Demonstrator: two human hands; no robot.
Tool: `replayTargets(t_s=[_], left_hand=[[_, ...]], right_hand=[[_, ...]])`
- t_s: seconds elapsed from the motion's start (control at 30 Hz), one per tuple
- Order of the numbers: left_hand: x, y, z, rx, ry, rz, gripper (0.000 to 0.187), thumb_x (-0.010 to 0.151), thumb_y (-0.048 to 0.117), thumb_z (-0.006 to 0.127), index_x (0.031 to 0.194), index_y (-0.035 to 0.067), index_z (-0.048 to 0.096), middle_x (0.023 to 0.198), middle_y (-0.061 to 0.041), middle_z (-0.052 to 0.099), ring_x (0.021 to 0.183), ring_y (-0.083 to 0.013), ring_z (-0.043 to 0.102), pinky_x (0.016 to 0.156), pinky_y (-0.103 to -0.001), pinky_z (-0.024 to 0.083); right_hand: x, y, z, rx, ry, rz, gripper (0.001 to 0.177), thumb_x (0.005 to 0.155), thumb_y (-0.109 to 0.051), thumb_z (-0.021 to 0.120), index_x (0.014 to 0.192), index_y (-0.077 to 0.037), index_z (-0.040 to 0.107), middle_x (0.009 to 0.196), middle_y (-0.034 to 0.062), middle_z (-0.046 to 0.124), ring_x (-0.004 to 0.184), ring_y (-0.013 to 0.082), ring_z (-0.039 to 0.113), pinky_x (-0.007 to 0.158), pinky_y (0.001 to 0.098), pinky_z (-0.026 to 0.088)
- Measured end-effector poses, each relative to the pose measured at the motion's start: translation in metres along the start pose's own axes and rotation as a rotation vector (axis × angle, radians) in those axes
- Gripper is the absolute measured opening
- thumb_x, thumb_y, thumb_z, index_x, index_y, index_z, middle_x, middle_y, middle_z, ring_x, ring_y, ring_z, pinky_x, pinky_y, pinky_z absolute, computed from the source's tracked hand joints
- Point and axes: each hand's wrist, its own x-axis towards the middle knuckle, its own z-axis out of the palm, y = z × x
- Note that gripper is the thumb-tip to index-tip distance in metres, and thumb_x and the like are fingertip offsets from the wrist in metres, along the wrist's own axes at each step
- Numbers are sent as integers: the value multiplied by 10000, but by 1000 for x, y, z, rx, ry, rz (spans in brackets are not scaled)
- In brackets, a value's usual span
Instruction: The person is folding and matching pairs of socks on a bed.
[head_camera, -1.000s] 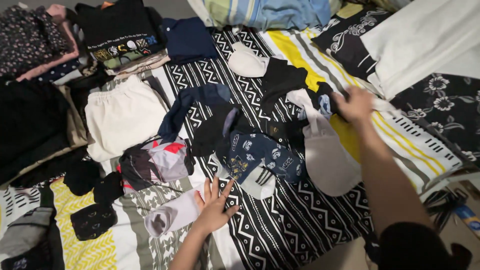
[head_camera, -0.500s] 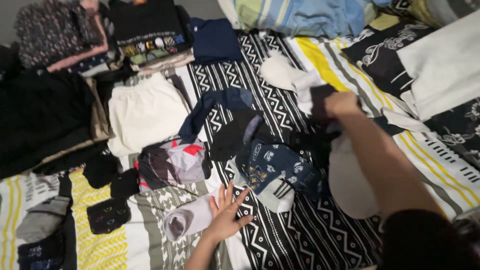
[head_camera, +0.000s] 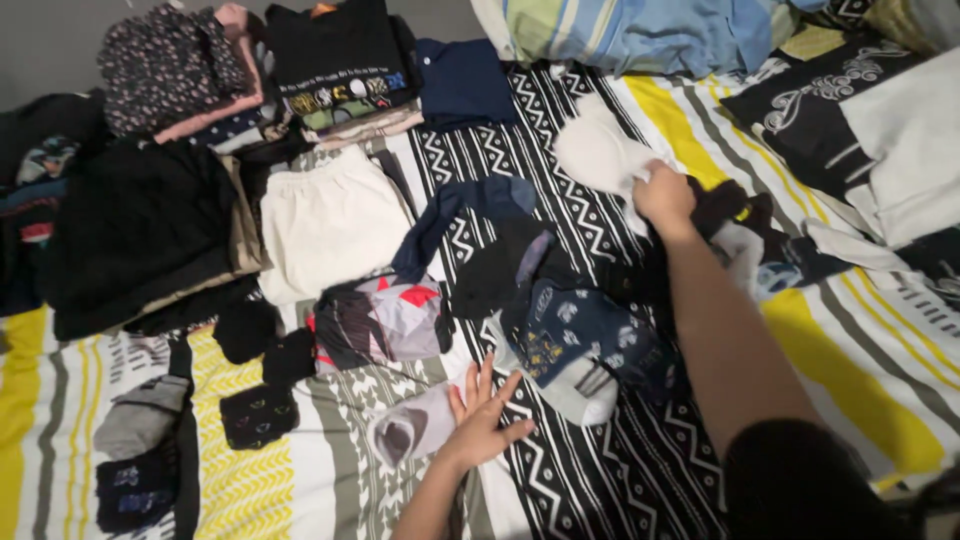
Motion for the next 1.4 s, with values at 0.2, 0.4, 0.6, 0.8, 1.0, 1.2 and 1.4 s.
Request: replayTargets(t_s=[0.2, 0.4, 0.6, 0.8, 1.0, 1.2, 1.4], left_hand=[[-5, -1, 5, 25, 94, 41, 896, 787, 562, 743, 1569, 346, 363, 1721, -107, -45, 1563, -360, -148, 1160, -641, -165], [36, -32, 17, -868, 380, 156, 605, 914, 279, 768, 1449, 42, 616, 1402, -260, 672, 1252, -352, 652, 1110, -479, 498], [-91, 143, -162, -417, 845, 709, 965, 671, 165, 912, 1440, -59, 374, 1279, -181, 566, 1160, -246, 582, 979, -359, 473], [-104, 80, -179, -451, 1089, 270, 323, 857, 141, 808, 1141, 39, 692, 1009, -124, 755, 925, -197, 738, 866, -339, 574], [-113, -30, -138, -524, 1233, 206, 270, 828, 168, 819, 1004, 48, 652, 920, -129, 724, 842, -244, 695, 798, -353, 556], [-120, -91, -83, -417, 982, -211, 398, 786, 220, 789, 1123, 81, 628, 888, -160, 699, 820, -311, 692, 769, -411, 540], [-103, -97, -57, -84, 926, -401, 844, 624, 374, 945, 1287, 24, 559, 1106, -311, 649, 1027, -470, 643, 829, -477, 529]], right_hand=[[-60, -29, -45, 999, -470, 158, 415, 1084, -327, 654, 1106, 86, 688, 960, 114, 669, 801, 204, 552, 697, 368, 428], [-178, -112, -120, 1538, -766, 230, 363, 1023, -303, 594, 1198, 3, 678, 1118, 93, 751, 967, 183, 741, 874, 340, 597], [-247, -175, -144, 1262, -1144, 163, 409, 1048, -293, 596, 1224, 69, 670, 1107, 159, 734, 936, 246, 717, 843, 406, 582], [-309, -223, -159, 1300, -1415, -98, 366, 912, -107, 660, 1273, -52, 635, 1179, 84, 734, 1037, 179, 730, 924, 356, 589], [-328, -201, -89, 1235, -1128, -36, 287, 935, -68, 712, 1193, 58, 713, 1108, 142, 762, 949, 206, 742, 876, 344, 592], [-347, -177, -5, 622, -918, -217, 410, 862, -290, 817, 1105, 38, 781, 1005, 211, 785, 844, 222, 710, 730, 354, 559], [-358, -158, 19, 322, -457, -518, 850, 662, -508, 904, 1247, 42, 626, 931, 265, 735, 837, 337, 715, 752, 445, 562]])
